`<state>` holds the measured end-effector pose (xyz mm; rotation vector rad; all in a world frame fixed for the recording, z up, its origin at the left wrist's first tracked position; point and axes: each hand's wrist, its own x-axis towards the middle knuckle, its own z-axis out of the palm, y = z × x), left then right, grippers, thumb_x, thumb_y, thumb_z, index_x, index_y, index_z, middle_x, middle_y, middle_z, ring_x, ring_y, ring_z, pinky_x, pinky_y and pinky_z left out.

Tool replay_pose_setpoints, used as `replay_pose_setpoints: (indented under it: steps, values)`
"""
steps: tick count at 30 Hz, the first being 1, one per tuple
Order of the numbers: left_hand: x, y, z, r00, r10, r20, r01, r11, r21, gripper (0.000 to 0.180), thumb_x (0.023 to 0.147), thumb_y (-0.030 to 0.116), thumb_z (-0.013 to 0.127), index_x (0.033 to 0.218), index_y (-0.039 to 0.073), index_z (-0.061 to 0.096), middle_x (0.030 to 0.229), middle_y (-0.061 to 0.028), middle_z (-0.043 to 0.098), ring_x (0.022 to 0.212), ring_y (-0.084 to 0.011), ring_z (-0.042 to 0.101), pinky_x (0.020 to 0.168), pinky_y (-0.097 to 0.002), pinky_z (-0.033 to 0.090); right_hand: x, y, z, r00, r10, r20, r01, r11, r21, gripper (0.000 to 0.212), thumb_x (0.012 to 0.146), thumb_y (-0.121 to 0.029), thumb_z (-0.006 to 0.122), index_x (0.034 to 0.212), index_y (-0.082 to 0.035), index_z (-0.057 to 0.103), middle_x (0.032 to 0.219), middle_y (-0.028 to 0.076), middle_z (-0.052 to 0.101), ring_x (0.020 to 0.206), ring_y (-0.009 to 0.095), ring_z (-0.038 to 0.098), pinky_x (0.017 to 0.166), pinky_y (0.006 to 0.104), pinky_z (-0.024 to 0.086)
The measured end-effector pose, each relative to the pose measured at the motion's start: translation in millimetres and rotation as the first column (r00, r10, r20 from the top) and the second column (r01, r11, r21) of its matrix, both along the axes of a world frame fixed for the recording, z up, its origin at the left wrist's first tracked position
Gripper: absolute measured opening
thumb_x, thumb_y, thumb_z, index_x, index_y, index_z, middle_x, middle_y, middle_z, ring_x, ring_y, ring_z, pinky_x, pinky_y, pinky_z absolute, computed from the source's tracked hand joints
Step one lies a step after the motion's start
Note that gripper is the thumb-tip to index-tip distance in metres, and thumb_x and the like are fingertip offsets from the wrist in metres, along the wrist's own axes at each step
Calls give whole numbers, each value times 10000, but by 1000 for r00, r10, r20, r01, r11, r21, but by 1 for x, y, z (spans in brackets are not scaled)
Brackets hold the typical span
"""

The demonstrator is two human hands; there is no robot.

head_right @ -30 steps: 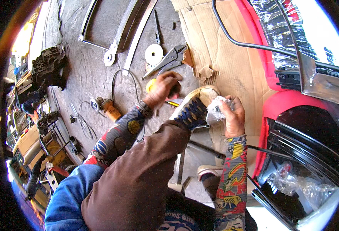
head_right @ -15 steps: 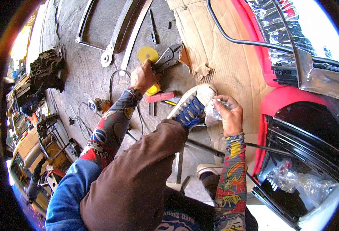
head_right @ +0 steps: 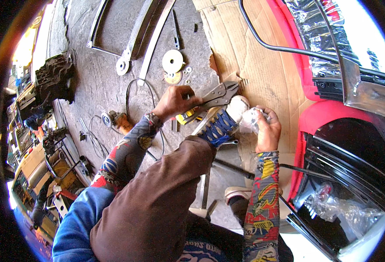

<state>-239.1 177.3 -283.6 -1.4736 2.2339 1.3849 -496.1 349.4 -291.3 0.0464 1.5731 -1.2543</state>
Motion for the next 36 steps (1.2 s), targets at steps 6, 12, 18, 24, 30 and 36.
replay_pose_setpoints:
  steps: [6, 12, 18, 24, 30, 36]
  values:
    - [12, -33, -32, 906, 350, 239, -244, 892, -382, 248, 853, 304, 683, 1001, 114, 745, 807, -187, 705, 778, -343, 704, 692, -421, 548, -7, 3, -12, 996, -62, -60, 65, 997, 52, 207, 894, -25, 611, 1100, -21, 630, 996, 81, 665, 862, 165, 646, 767, 289, 535]
    - [32, -49, -36, 849, 472, 235, -329, 822, -464, 221, 817, 293, 701, 975, 139, 722, 860, -184, 704, 827, -373, 686, 721, -451, 541, -16, 2, -44, 974, -11, -227, 18, 999, 29, 244, 877, -17, 593, 1118, 13, 624, 1025, 103, 664, 915, 195, 649, 817, 316, 531]
    - [35, -42, -42, 874, 442, 202, -294, 812, -504, 223, 823, 276, 722, 976, 114, 710, 830, -169, 708, 786, -349, 695, 687, -427, 533, -28, -11, -62, 714, 398, -576, -295, 917, 269, 266, 832, -29, 615, 1088, -51, 687, 979, 123, 711, 899, 229, 675, 836, 336, 513]
    - [37, -48, -51, 909, 335, 248, -151, 819, -554, 196, 817, 253, 722, 972, 132, 724, 823, -150, 711, 774, -326, 696, 686, -417, 533, -16, -11, -37, 396, 555, -731, -284, 831, 478, 440, 742, -77, 707, 1176, -100, 636, 1099, 168, 655, 1050, 376, 591, 937, 459, 455]
    - [50, -60, -66, 918, 385, 100, -339, 889, -308, 309, 731, 296, 770, 911, 50, 719, 843, -166, 713, 815, -308, 705, 732, -386, 542, 10, -13, 4, 164, 378, -911, -201, 917, 344, 487, 710, -25, 647, 1190, -81, 582, 1186, 163, 557, 1133, 384, 499, 984, 510, 375]
    - [19, -46, -31, 887, 451, -99, -428, 884, 189, 161, 799, 130, 737, 830, -14, 671, 738, -51, 673, 674, -126, 608, 645, -293, 503, 50, -43, 32, 678, 188, -711, -283, 959, -16, 254, 878, -58, 602, 1123, 2, 630, 999, 137, 663, 913, 280, 641, 856, 355, 501]
